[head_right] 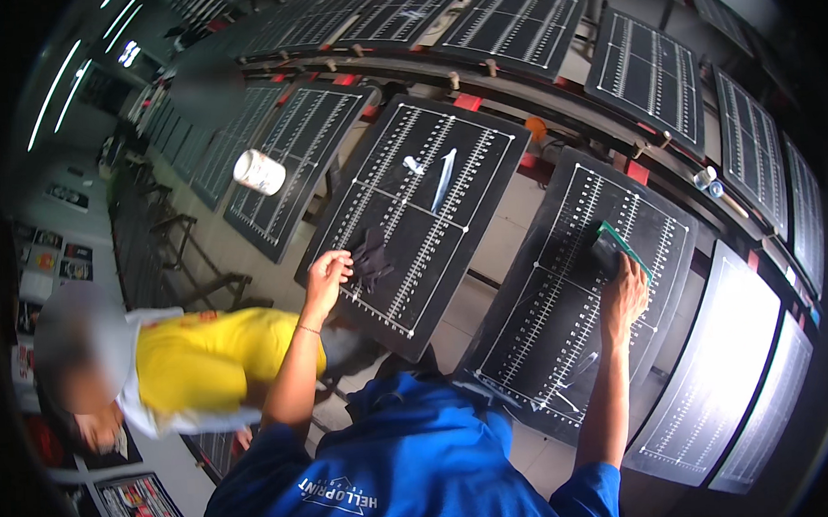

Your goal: The person scoops white ink from a bucket using a spatula and spreads it across a screen printing mesh using a squeegee. They repeatedly pull the squeegee across the screen to distribute the ink evenly, occasionally wiping the tool with a cloth.

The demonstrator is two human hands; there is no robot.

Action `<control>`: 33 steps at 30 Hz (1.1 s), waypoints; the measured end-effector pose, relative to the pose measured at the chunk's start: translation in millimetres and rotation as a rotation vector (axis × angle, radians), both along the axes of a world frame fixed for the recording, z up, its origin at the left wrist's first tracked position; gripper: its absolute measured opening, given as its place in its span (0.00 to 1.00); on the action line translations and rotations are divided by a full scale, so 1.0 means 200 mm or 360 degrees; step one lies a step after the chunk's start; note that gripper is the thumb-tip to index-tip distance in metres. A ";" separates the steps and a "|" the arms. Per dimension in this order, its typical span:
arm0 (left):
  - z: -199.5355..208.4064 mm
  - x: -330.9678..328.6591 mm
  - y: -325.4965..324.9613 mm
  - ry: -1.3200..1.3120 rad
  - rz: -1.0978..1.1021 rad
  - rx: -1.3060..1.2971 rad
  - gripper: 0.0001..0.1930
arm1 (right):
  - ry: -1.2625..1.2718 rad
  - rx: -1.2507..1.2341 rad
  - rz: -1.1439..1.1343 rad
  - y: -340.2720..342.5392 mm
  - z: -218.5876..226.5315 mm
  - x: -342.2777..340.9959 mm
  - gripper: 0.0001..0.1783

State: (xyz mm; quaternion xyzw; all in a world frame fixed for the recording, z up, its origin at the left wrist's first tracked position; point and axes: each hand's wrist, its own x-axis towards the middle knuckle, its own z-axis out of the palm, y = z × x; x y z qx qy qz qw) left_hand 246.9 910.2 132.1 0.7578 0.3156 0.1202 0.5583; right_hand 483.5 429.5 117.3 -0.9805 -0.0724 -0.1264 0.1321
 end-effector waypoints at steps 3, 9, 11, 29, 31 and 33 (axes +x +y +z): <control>-0.04 0.23 0.21 0.0042 -0.0087 0.0016 0.11 | 0.0101 0.0026 -0.0080 0.06 0.02 0.01 0.24; -0.21 0.39 0.42 0.0237 -0.0375 -0.0289 0.10 | 0.0080 0.0049 -0.0156 0.09 -0.08 0.01 0.29; -0.24 0.36 0.41 0.0316 -0.0489 -0.0328 0.11 | 0.0155 0.0072 -0.0254 0.12 -0.09 0.04 0.29; -0.23 0.33 0.54 0.0557 -0.0998 -0.0220 0.10 | 0.0160 0.0079 -0.0515 0.30 -0.09 0.01 0.26; -0.21 0.35 0.53 0.0603 -0.1059 -0.0146 0.10 | 0.0214 0.0026 -0.0493 0.41 0.01 -0.03 0.23; -0.20 0.35 0.51 0.0618 -0.1053 -0.0144 0.10 | 0.0167 -0.0030 -0.0327 0.37 0.01 -0.03 0.19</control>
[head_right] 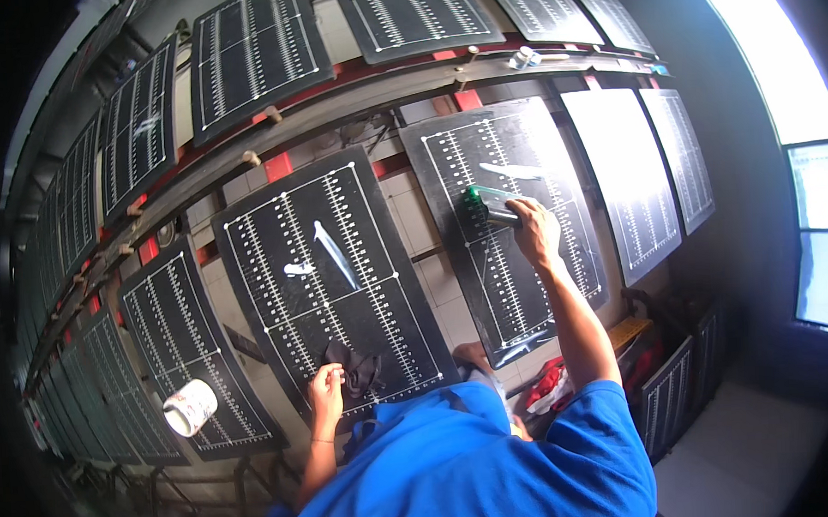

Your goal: The person scoops white ink from a bucket using a spatula and spreads it across a screen printing mesh using a squeegee. They repeatedly pull the squeegee across the screen to distribute the ink evenly, occasionally wiping the tool with a cloth.

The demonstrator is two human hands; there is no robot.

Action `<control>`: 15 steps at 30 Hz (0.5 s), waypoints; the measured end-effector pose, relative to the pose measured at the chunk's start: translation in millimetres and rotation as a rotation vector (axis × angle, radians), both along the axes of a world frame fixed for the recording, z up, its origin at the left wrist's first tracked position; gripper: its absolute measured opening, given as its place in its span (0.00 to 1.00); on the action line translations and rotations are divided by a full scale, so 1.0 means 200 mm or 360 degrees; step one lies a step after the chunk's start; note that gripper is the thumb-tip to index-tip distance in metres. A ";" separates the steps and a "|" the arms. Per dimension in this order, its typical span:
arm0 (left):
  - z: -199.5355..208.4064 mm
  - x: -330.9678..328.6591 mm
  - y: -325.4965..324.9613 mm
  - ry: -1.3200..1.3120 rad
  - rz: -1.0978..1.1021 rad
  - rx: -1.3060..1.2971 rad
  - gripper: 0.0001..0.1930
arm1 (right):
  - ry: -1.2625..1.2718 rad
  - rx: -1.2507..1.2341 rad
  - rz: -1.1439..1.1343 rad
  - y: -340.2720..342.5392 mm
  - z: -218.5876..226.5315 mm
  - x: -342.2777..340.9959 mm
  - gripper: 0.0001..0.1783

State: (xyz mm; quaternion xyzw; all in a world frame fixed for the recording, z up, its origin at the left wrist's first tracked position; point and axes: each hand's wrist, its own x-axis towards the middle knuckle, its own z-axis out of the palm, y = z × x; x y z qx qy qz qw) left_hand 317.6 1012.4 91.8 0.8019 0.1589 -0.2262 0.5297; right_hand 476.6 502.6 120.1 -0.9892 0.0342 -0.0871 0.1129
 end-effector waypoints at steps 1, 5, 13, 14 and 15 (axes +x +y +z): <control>0.01 0.01 -0.01 0.0019 -0.0020 0.0015 0.09 | -0.0097 0.0032 -0.0036 -0.08 -0.04 0.01 0.19; 0.01 0.01 -0.01 -0.0011 -0.0121 0.0057 0.09 | -0.0368 0.0118 -0.0173 -0.39 -0.25 0.19 0.16; 0.05 -0.02 -0.03 -0.0010 -0.0147 0.0197 0.09 | -0.0027 -0.0084 -0.0596 -0.26 -0.13 0.41 0.21; 0.05 -0.02 -0.04 -0.0005 -0.0150 0.0206 0.09 | -0.0018 -0.0087 -0.0568 -0.22 -0.10 0.39 0.21; 0.05 -0.03 -0.04 -0.0001 -0.0153 0.0216 0.09 | -0.0010 -0.0089 -0.0540 -0.17 -0.08 0.35 0.21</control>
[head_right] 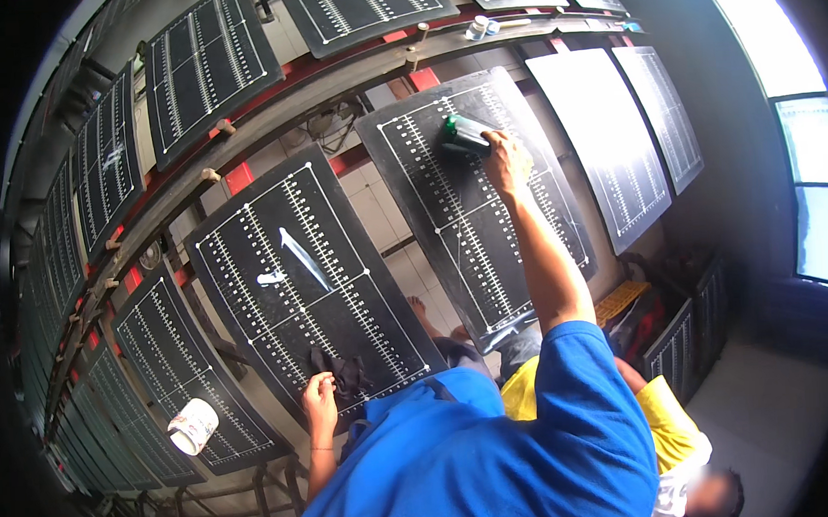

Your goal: The person scoops white ink from a bucket using a spatula and spreads it across a screen printing mesh using a squeegee. They repeatedly pull the squeegee across the screen to distribute the ink evenly, occasionally wiping the tool with a cloth.

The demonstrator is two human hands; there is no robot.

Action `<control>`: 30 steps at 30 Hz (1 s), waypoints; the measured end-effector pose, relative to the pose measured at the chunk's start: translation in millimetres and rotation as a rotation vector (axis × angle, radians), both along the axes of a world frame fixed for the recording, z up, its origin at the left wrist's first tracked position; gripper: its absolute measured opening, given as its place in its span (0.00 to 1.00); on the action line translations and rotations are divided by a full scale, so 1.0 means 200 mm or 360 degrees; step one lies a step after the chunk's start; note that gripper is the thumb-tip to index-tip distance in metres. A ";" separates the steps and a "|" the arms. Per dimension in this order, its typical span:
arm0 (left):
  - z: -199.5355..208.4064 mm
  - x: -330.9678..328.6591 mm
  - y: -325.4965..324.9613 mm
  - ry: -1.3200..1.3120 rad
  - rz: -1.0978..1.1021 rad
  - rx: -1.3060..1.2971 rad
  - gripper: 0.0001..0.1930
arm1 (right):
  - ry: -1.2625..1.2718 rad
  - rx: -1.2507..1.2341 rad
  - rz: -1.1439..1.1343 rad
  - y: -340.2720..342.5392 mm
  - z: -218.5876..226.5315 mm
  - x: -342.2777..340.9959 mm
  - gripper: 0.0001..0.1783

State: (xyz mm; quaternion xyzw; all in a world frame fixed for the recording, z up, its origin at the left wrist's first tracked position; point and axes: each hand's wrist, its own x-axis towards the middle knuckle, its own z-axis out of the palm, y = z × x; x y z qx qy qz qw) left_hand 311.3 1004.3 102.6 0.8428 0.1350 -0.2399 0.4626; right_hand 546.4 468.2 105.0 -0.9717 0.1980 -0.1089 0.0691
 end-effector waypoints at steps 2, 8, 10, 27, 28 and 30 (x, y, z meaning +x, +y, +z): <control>0.00 0.01 0.00 0.0045 0.0044 -0.0005 0.09 | 0.0073 0.0059 0.0075 0.02 0.02 -0.09 0.22; -0.04 0.02 0.00 0.0054 0.0040 -0.0048 0.09 | 0.0075 0.0164 0.0393 0.14 0.13 -0.43 0.21; -0.05 0.01 -0.01 0.0059 0.0038 -0.0041 0.11 | 0.0045 0.0118 0.0477 0.16 0.15 -0.55 0.19; -0.14 -0.22 0.13 -0.0463 0.0453 -0.0307 0.10 | 0.0646 0.1879 -0.0585 -0.39 -0.04 -1.00 0.19; -0.14 -0.26 0.16 -0.0505 0.0475 -0.0309 0.10 | 0.0556 0.2193 -0.0585 -0.41 -0.10 -1.06 0.18; -0.13 -0.34 0.19 -0.0431 0.0562 -0.0297 0.10 | 0.0329 0.2581 -0.0609 -0.39 -0.14 -1.14 0.15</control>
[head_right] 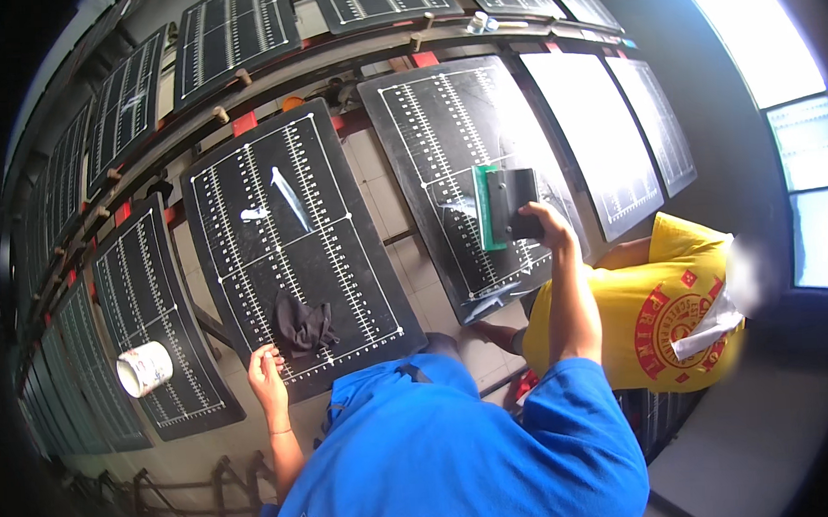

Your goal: The person scoops white ink from a bucket using a spatula and spreads it across a screen printing mesh using a squeegee. They repeatedly pull the squeegee across the screen to distribute the ink evenly, occasionally wiping the tool with a cloth.

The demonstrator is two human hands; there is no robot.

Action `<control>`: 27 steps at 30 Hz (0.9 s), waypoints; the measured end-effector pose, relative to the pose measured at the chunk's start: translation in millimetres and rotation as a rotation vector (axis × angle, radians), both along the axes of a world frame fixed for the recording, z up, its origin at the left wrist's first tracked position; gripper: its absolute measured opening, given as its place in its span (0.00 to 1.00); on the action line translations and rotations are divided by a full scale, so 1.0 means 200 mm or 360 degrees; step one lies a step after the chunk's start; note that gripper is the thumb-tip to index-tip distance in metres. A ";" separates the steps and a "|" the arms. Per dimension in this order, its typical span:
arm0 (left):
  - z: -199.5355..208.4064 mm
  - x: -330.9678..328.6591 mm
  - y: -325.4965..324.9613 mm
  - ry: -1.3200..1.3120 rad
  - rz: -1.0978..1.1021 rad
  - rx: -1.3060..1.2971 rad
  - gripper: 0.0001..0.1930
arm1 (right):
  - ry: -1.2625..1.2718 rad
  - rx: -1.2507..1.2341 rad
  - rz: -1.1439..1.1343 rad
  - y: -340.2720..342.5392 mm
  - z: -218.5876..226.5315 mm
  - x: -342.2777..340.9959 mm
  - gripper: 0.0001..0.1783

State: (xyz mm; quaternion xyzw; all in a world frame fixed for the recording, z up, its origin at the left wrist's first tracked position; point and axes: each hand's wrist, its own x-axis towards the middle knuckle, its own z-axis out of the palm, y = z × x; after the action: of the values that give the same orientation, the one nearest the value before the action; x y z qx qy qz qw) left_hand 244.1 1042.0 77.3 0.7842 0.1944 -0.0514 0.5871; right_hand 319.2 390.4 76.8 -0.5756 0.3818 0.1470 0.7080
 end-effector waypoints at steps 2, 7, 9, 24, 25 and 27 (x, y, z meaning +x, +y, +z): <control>-0.02 -0.09 0.05 -0.0031 0.0020 -0.0014 0.10 | 0.0015 0.0104 -0.0175 0.06 -0.04 -0.06 0.12; 0.00 -0.25 0.09 -0.0005 0.0157 -0.0069 0.10 | -0.0210 0.0395 0.0029 0.43 0.02 0.12 0.12; 0.01 -0.29 0.08 0.0005 0.0186 -0.0055 0.11 | -0.0408 0.0319 0.0351 0.79 0.23 0.27 0.15; -0.02 -0.68 0.15 0.0111 0.0486 -0.0128 0.11 | -0.0709 -0.1891 0.2064 2.08 0.44 0.70 0.19; -0.04 -0.72 0.17 0.0116 0.0501 -0.0118 0.11 | -0.0855 -0.1980 0.1998 2.08 0.44 0.63 0.13; -0.05 -0.75 0.19 0.0130 0.0520 -0.0114 0.11 | -0.1100 -0.2190 0.1921 2.07 0.32 0.49 0.07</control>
State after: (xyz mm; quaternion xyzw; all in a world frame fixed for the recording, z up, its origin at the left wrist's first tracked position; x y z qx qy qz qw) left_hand 94.4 1080.5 66.8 0.7180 0.3410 0.0060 0.6068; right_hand 417.4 805.1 141.1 -0.9730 -0.2032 0.0529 0.0962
